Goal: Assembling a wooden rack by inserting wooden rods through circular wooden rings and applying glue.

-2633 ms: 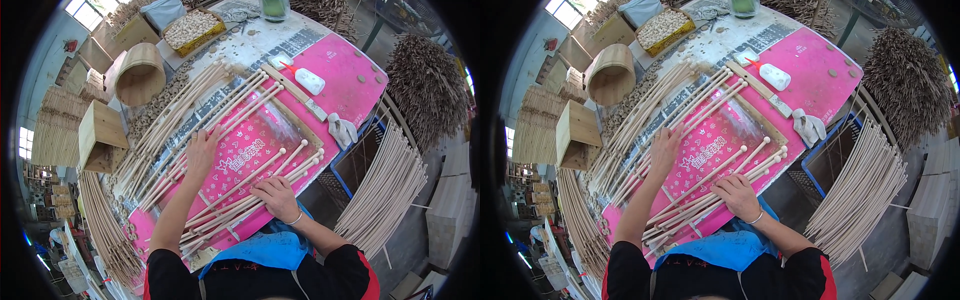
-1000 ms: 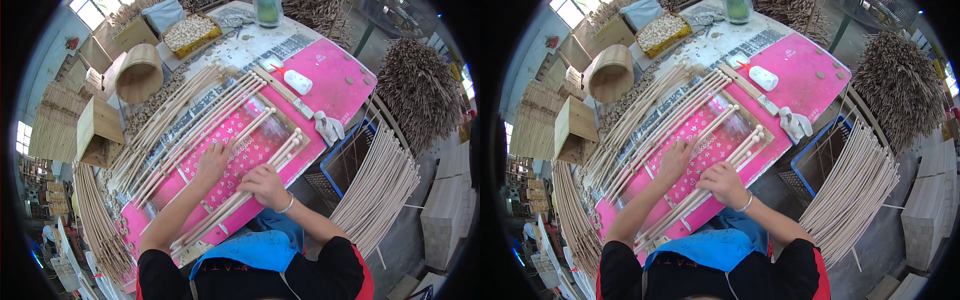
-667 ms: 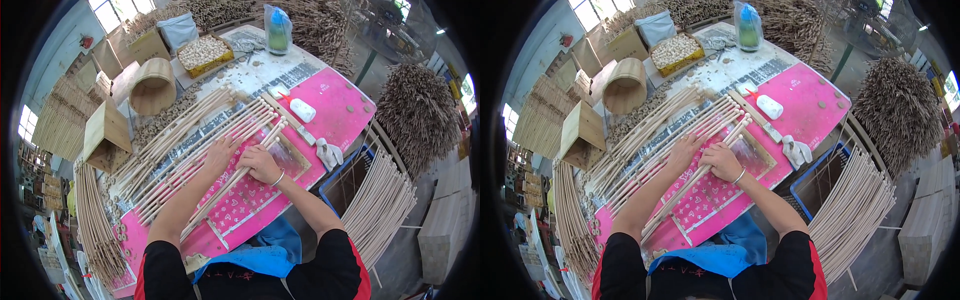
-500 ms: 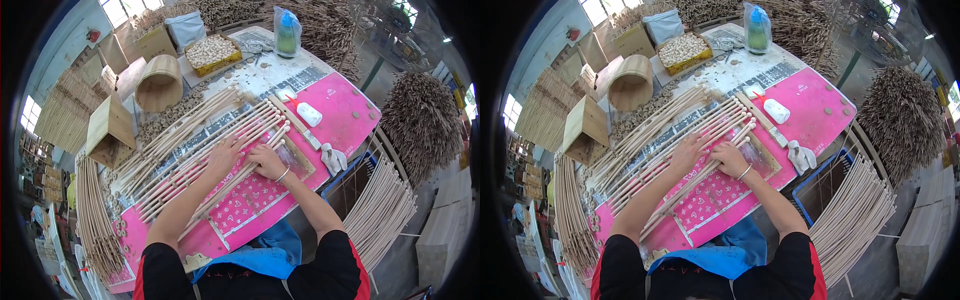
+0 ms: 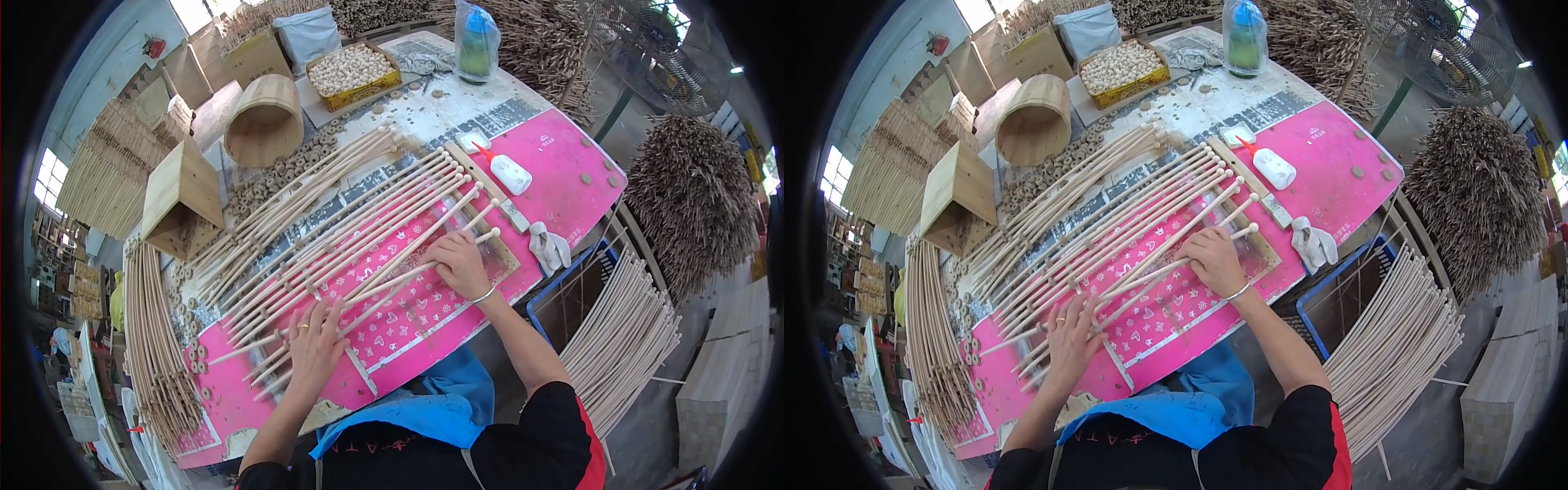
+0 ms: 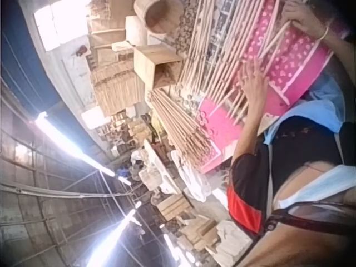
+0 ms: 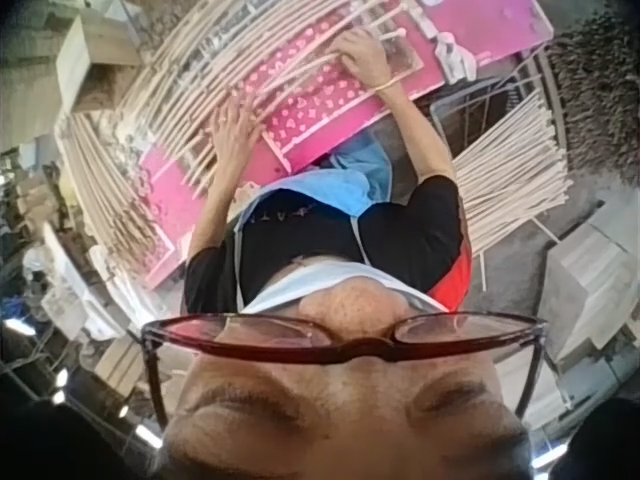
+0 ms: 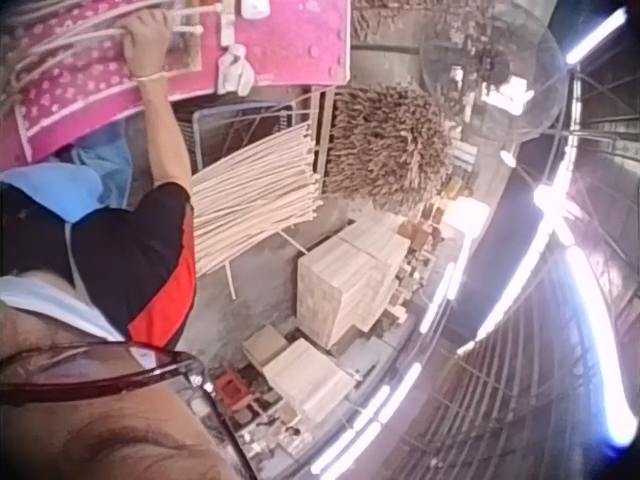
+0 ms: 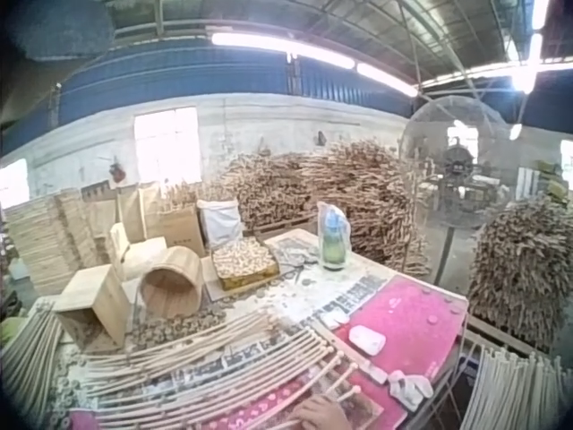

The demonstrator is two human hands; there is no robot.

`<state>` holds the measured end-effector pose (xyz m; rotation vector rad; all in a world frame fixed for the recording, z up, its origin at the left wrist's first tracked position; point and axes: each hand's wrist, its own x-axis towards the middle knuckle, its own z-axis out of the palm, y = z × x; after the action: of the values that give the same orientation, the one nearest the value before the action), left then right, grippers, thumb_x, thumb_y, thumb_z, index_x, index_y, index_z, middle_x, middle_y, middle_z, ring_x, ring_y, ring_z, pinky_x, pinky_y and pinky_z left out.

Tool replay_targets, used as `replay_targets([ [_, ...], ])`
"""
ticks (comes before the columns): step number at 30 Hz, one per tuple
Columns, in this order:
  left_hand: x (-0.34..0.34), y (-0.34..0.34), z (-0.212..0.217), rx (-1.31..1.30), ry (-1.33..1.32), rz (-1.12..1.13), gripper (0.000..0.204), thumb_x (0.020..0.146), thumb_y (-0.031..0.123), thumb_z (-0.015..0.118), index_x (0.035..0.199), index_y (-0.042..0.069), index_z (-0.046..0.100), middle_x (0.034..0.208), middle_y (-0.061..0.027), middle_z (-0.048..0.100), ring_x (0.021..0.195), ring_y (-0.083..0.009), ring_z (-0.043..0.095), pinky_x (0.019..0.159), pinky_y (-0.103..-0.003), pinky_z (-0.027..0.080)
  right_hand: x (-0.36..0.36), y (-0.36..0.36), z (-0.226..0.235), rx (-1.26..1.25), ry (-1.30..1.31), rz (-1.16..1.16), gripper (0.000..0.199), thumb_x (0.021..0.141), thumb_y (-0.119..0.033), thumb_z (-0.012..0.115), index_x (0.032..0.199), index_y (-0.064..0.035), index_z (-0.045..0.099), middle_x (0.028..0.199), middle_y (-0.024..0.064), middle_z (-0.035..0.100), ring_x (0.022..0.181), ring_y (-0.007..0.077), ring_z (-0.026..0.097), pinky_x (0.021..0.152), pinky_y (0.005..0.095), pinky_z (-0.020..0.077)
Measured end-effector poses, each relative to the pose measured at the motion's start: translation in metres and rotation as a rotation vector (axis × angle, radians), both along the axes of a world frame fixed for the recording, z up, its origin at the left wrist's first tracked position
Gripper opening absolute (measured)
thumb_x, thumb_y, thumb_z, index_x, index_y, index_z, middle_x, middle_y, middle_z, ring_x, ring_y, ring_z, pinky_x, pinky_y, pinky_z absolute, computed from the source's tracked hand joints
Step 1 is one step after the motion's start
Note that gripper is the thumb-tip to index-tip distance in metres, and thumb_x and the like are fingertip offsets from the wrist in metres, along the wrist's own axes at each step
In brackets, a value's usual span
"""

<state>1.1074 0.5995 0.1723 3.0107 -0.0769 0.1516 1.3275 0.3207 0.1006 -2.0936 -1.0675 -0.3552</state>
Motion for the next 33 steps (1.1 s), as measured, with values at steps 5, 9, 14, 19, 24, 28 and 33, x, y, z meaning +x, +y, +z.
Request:
replay_targets([
  [5, -0.014, 0.002, 0.014, 0.018, -0.072, 0.076, 0.074, 0.083, 0.011, 0.075, 0.153, 0.012, 0.051, 0.109, -0.0086, 0.059, 0.106, -0.0284, 0.059, 0.105, -0.048, 0.042, -0.014, -0.012, 0.020, 0.013, 0.070, 0.061, 0.025, 0.077, -0.003, 0.069, 0.096, -0.0165, 0.076, 0.099, -0.0014, 0.071, 0.101, 0.0202, 0.065, 0.095, 0.0383, 0.0413],
  [9, -0.031, -0.010, 0.004, -0.005, -0.108, -0.004, 0.062, 0.088, 0.006, 0.067, 0.148, 0.013, 0.058, 0.108, -0.0085, 0.060, 0.099, -0.0302, 0.062, 0.090, -0.046, 0.049, -0.005, -0.022, 0.009, -0.026, 0.173, 0.096, 0.025, 0.079, -0.002, 0.068, 0.097, -0.0172, 0.076, 0.098, -0.0015, 0.071, 0.101, 0.0208, 0.064, 0.095, 0.0386, 0.0417],
  [14, -0.030, -0.007, -0.019, -0.081, -0.090, 0.055, 0.056, 0.089, 0.003, 0.066, 0.144, 0.012, 0.060, 0.115, -0.0096, 0.063, 0.105, -0.0308, 0.063, 0.091, -0.043, 0.050, 0.004, -0.010, -0.005, -0.015, 0.106, 0.064, 0.026, 0.078, 0.003, 0.067, 0.097, -0.0129, 0.074, 0.115, 0.0038, 0.069, 0.126, 0.0251, 0.060, 0.124, 0.0532, 0.0281],
  [19, -0.025, -0.006, -0.024, -0.145, -0.098, 0.071, 0.048, 0.087, 0.004, 0.070, 0.134, 0.010, 0.067, 0.114, -0.0100, 0.063, 0.104, -0.0317, 0.063, 0.086, -0.042, 0.053, 0.000, -0.012, -0.011, 0.053, 0.017, -0.049, 0.024, 0.078, 0.007, 0.065, 0.094, -0.0101, 0.072, 0.118, 0.0051, 0.068, 0.126, 0.0274, 0.059, 0.123, 0.0553, 0.0313],
  [24, -0.035, -0.022, -0.007, -0.238, -0.055, 0.018, 0.051, 0.086, 0.010, 0.075, 0.136, 0.011, 0.067, 0.113, -0.0100, 0.064, 0.105, -0.0309, 0.063, 0.088, -0.042, 0.052, -0.006, -0.024, -0.007, 0.052, 0.027, -0.090, 0.025, 0.076, 0.010, 0.066, 0.092, -0.0082, 0.069, 0.122, 0.0069, 0.067, 0.128, 0.0308, 0.058, 0.123, 0.0561, 0.0336],
  [28, -0.005, -0.011, -0.009, -0.180, -0.128, 0.042, 0.051, 0.087, 0.014, 0.075, 0.137, 0.012, 0.066, 0.119, -0.0095, 0.064, 0.109, -0.0314, 0.062, 0.093, -0.044, 0.047, -0.003, -0.036, -0.008, 0.057, 0.076, -0.110, 0.029, 0.077, 0.010, 0.061, 0.096, -0.0086, 0.070, 0.128, 0.0074, 0.067, 0.130, 0.0306, 0.058, 0.123, 0.0584, 0.0314],
  [33, 0.027, 0.009, -0.046, -0.190, -0.186, 0.059, 0.050, 0.087, 0.016, 0.077, 0.135, 0.013, 0.067, 0.115, -0.0089, 0.063, 0.107, -0.0304, 0.062, 0.090, -0.044, 0.049, -0.004, -0.023, -0.012, 0.091, 0.157, -0.144, 0.043, 0.081, 0.008, 0.058, 0.118, -0.0103, 0.070, 0.132, 0.0086, 0.067, 0.134, 0.0308, 0.056, 0.124, 0.0587, 0.0295],
])
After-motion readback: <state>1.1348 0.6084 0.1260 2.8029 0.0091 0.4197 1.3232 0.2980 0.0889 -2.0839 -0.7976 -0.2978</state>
